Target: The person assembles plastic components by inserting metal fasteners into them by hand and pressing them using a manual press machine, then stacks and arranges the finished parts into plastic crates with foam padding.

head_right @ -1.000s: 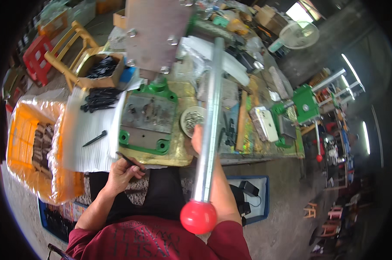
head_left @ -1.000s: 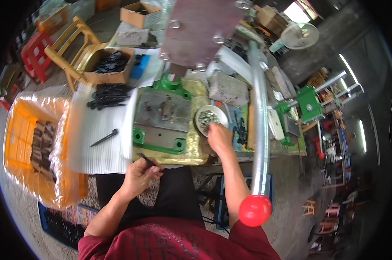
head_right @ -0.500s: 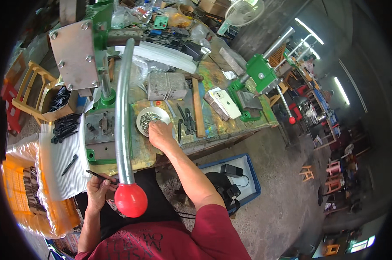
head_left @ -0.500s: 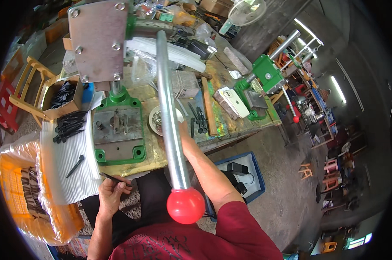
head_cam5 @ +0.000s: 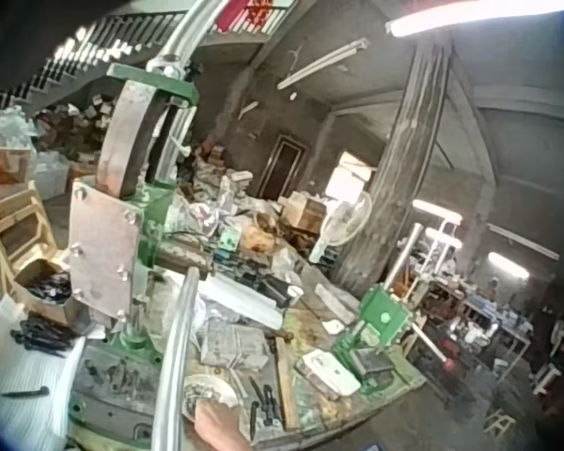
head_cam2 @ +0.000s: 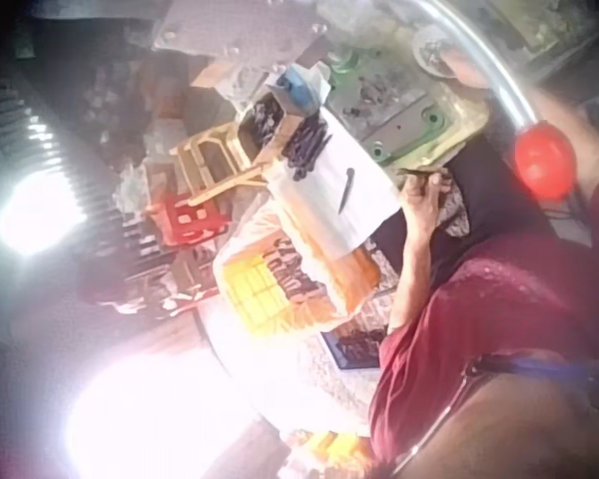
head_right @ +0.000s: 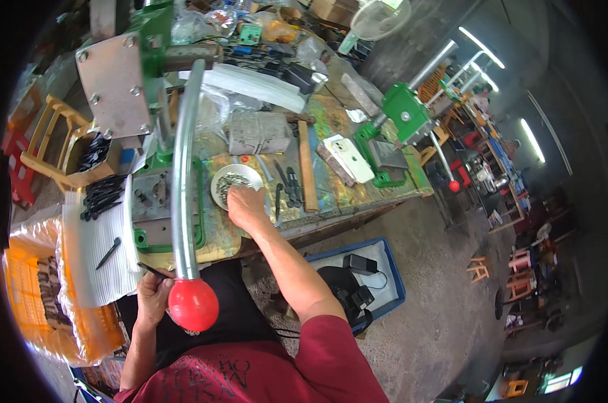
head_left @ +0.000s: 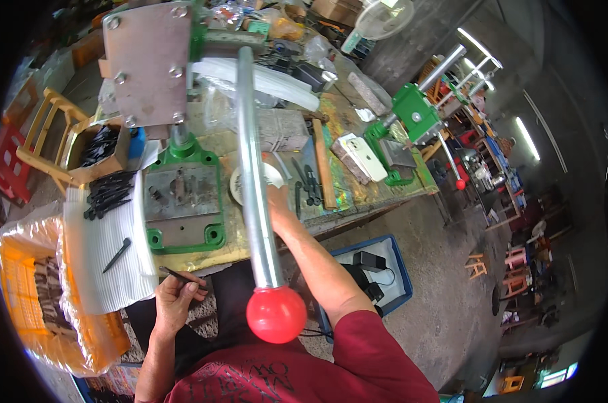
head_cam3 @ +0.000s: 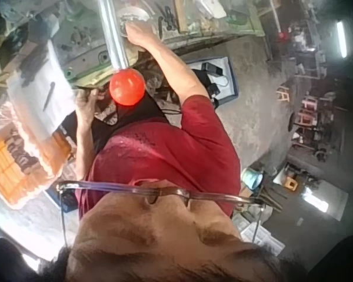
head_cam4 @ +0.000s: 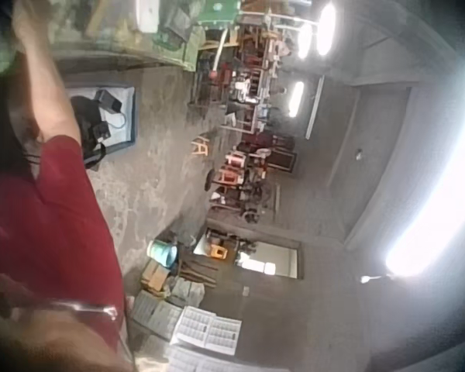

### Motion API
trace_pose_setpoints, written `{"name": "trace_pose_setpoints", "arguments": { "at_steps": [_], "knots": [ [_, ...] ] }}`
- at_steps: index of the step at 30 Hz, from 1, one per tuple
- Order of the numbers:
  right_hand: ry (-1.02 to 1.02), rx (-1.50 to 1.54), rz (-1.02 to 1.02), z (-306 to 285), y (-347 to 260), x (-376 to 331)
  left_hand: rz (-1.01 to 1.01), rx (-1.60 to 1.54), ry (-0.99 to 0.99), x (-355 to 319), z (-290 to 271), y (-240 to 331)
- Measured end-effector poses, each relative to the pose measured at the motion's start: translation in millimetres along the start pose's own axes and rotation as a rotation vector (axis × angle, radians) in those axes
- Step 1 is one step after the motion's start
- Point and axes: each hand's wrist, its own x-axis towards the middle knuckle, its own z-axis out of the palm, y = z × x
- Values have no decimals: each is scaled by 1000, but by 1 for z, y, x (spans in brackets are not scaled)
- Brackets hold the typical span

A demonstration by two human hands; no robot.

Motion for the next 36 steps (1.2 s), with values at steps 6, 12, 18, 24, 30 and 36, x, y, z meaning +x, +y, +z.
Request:
{"name": "trace_pose_setpoints", "arguments": {
  "at_steps": [6,12,18,24,30,36],
  "knots": [
    [83,-202,-65,-9,6,-5,-11,33,-18,-3,1,-1],
    [202,444,45,-18,19,-8,-12,25,-16,-7,-4,-6],
    [172,193,1,-29,30,-11,15,-1,-3,-11,-9,-16],
    [146,201,-12,-25,30,-10,0,-17,-3,-14,-11,-21],
    [148,-60,-116,-26,22,-6,-22,-7,-23,-13,-12,-26],
    [82,-230,-159,-25,19,-1,-47,33,-27,-12,-13,-30]
  ]
}}
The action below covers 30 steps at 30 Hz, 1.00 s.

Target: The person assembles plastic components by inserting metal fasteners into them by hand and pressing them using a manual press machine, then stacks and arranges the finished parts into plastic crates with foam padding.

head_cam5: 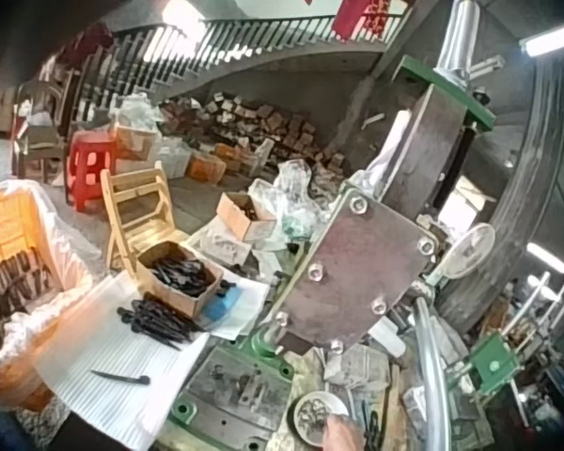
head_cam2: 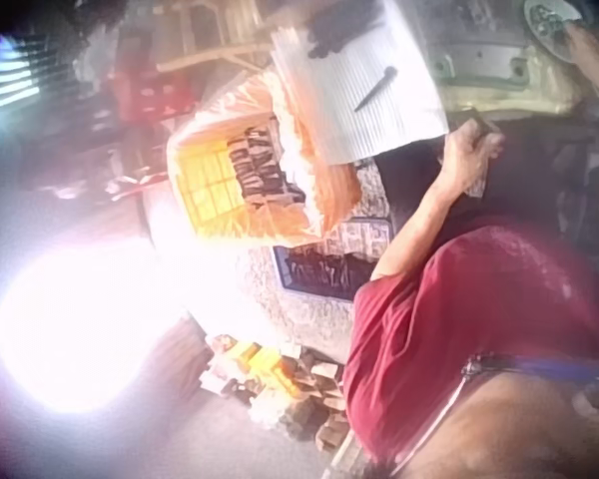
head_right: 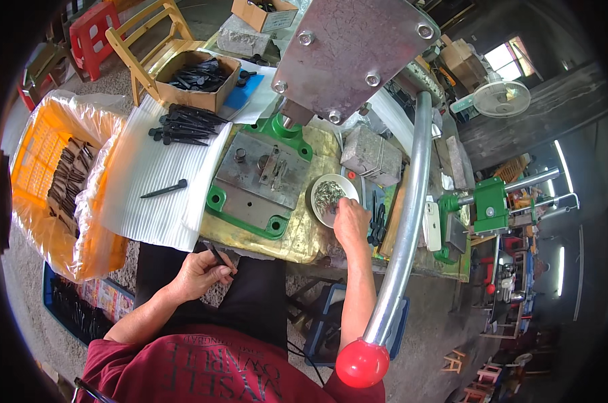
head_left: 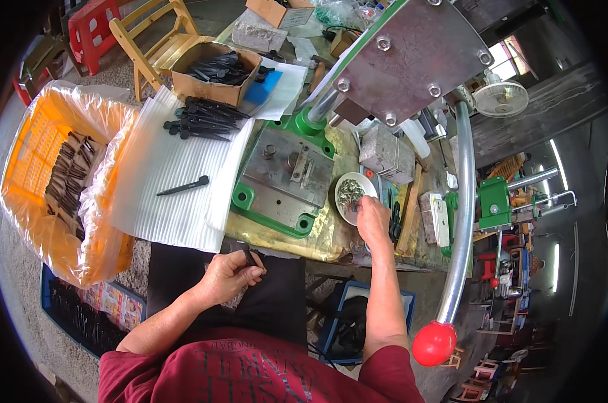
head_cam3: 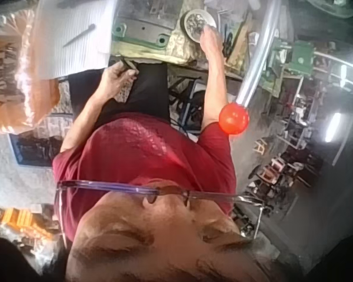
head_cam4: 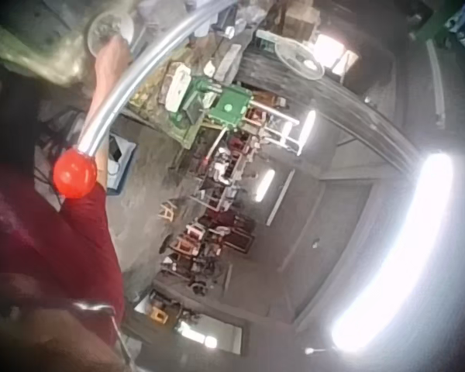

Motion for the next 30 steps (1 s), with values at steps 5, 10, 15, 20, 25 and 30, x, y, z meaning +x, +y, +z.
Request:
{"name": "trace_pose_setpoints", "arguments": {
  "at_steps": [5,10,15,20,25,30],
  "knots": [
    [-92,-120,-65,-8,-6,4,27,4,-8,0,3,0],
    [-107,-80,-54,-6,3,0,48,-8,-1,-1,3,-2],
    [105,385,17,-3,7,-6,17,6,-6,-2,2,0],
    [68,884,252,-6,8,-8,24,-35,0,-2,3,1],
    [27,926,227,-1,18,-10,27,-52,3,-2,5,0],
    [-5,1084,259,-3,15,-13,7,-59,19,-3,5,-2]
  ]
}}
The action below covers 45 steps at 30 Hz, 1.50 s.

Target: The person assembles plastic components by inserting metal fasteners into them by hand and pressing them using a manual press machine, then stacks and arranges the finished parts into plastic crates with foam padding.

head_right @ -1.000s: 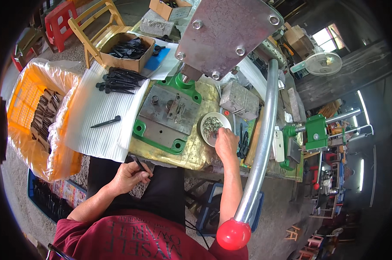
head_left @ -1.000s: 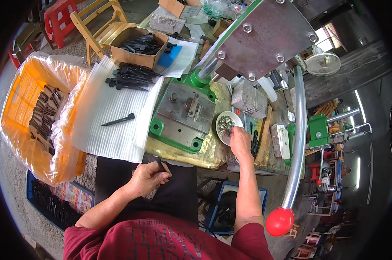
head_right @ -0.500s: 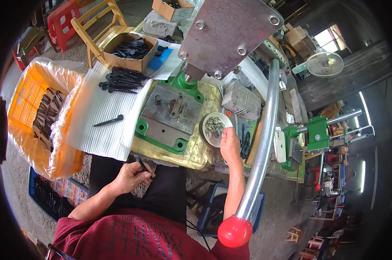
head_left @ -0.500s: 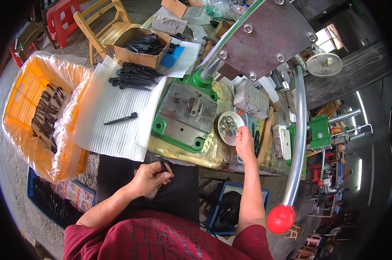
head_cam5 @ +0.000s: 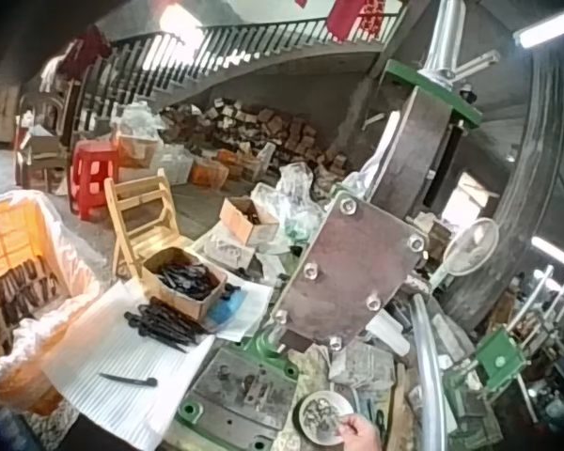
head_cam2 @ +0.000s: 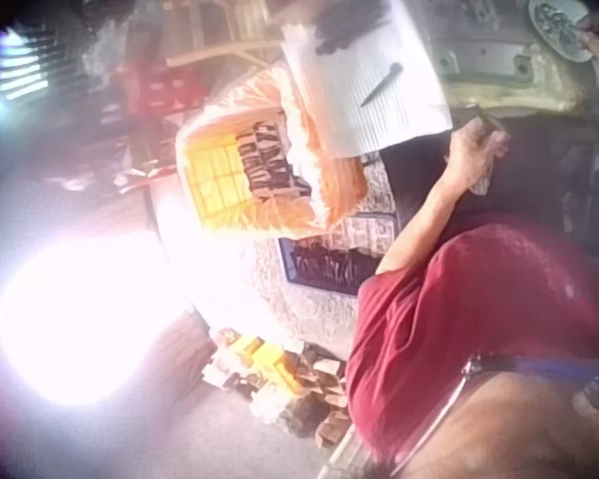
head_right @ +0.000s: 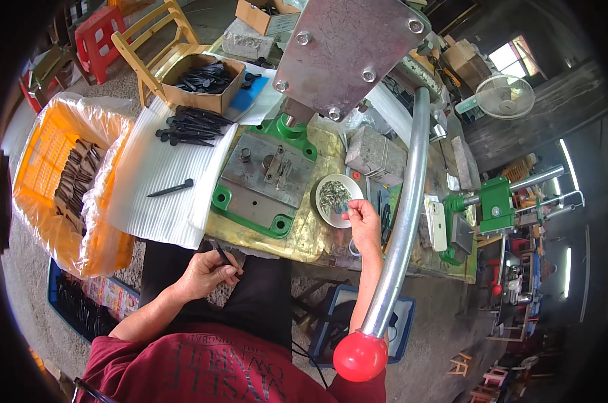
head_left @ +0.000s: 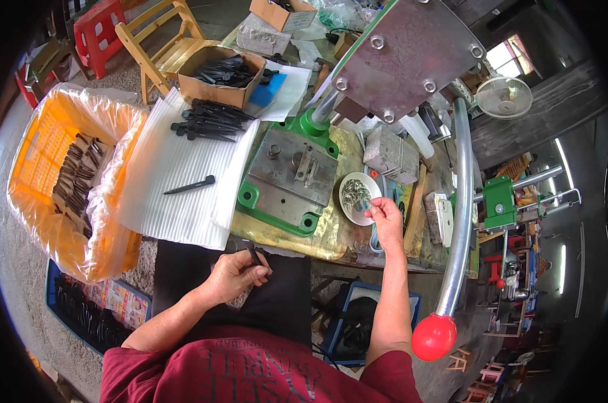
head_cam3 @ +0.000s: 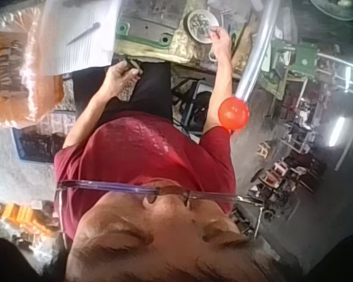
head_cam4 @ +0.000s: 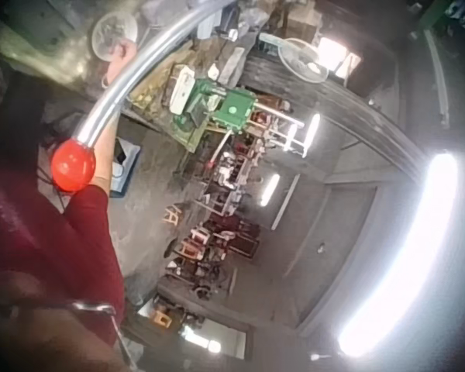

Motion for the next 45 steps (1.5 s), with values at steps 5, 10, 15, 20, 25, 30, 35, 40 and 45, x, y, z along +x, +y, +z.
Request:
{"name": "trace_pose_setpoints", "arguments": {
  "at_steps": [5,10,15,20,25,30,35,40,45],
  "knots": [
    [26,249,55,4,-5,-5,22,-8,-9,1,2,2],
    [40,452,41,11,-6,-8,22,0,-18,1,2,5],
    [54,666,-38,26,-23,-18,26,-13,2,8,7,7],
    [40,830,-40,50,-47,-41,177,316,35,26,15,28],
    [39,902,-15,79,-68,-67,345,264,177,45,32,41],
    [68,888,-37,101,-70,-88,462,396,228,56,40,38],
    [128,847,-6,114,-79,-99,545,476,247,53,41,40],
    [160,733,-43,119,-76,-102,615,571,220,50,35,38],
    [183,733,-48,124,-79,-105,696,685,218,47,33,42]
  ]
}}
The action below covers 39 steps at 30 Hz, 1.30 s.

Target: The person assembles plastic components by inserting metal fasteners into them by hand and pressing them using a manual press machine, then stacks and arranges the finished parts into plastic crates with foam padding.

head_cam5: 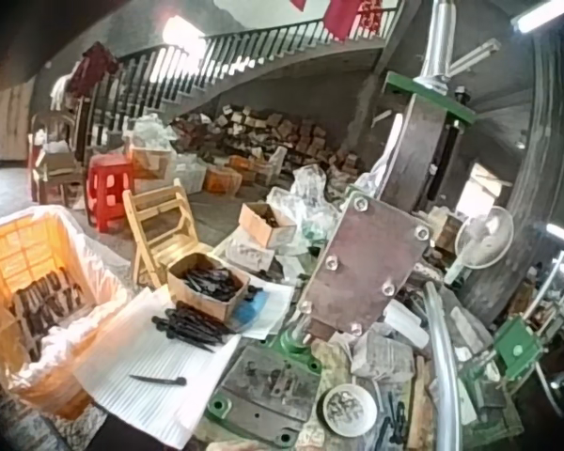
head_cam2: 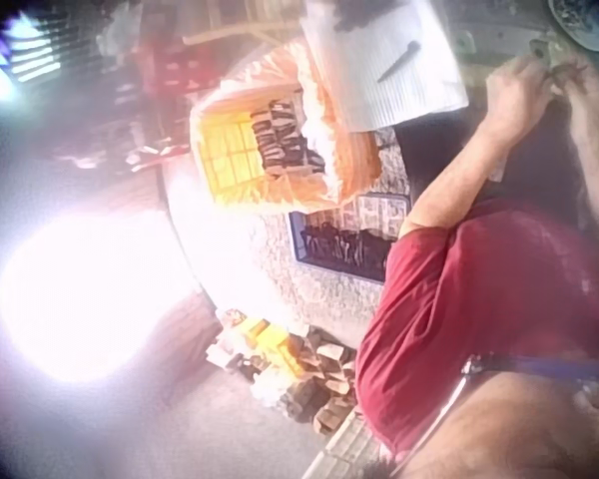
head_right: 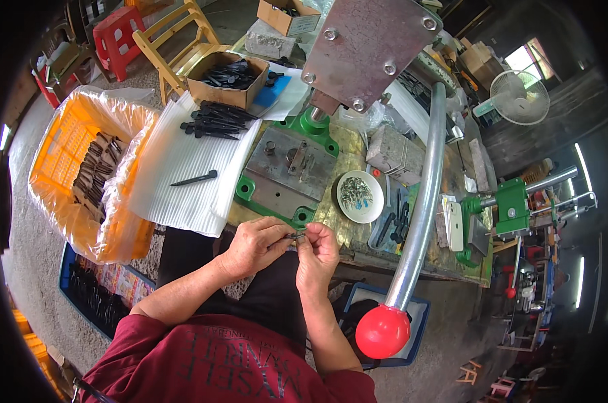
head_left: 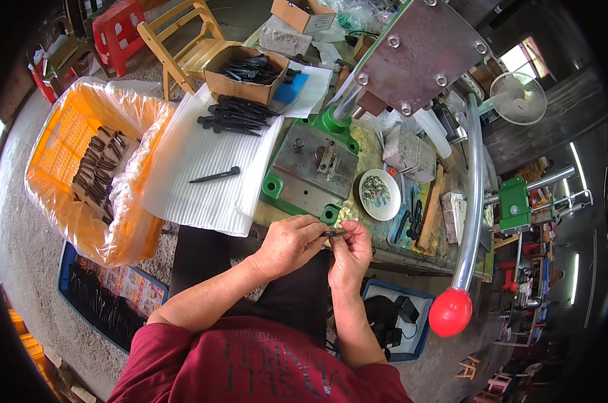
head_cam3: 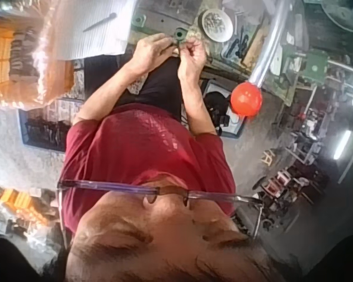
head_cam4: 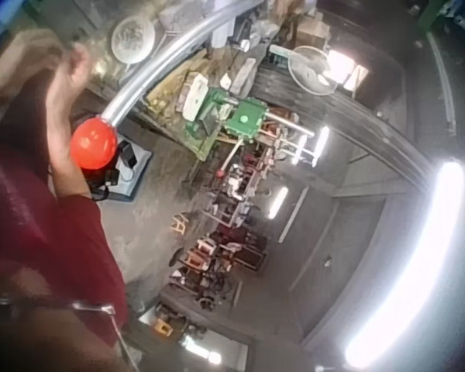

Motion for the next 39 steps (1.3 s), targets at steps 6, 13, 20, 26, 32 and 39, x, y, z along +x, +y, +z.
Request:
{"name": "trace_pose_setpoints", "arguments": {
  "at_steps": [6,13,20,26,32,39],
  "knots": [
    [11,-65,-14,2,6,-3,94,181,-51,0,-5,4],
    [-16,-107,-85,1,12,-5,146,284,-101,2,-7,7],
    [-28,48,-8,3,16,-6,147,301,-136,2,-8,2],
    [-124,-168,-5,-4,12,-5,108,251,-208,1,-14,0],
    [-378,-494,-94,-12,-1,1,66,152,-265,2,-22,-2],
    [-554,-621,-94,-30,3,13,46,84,-327,6,-25,1]
  ]
}}
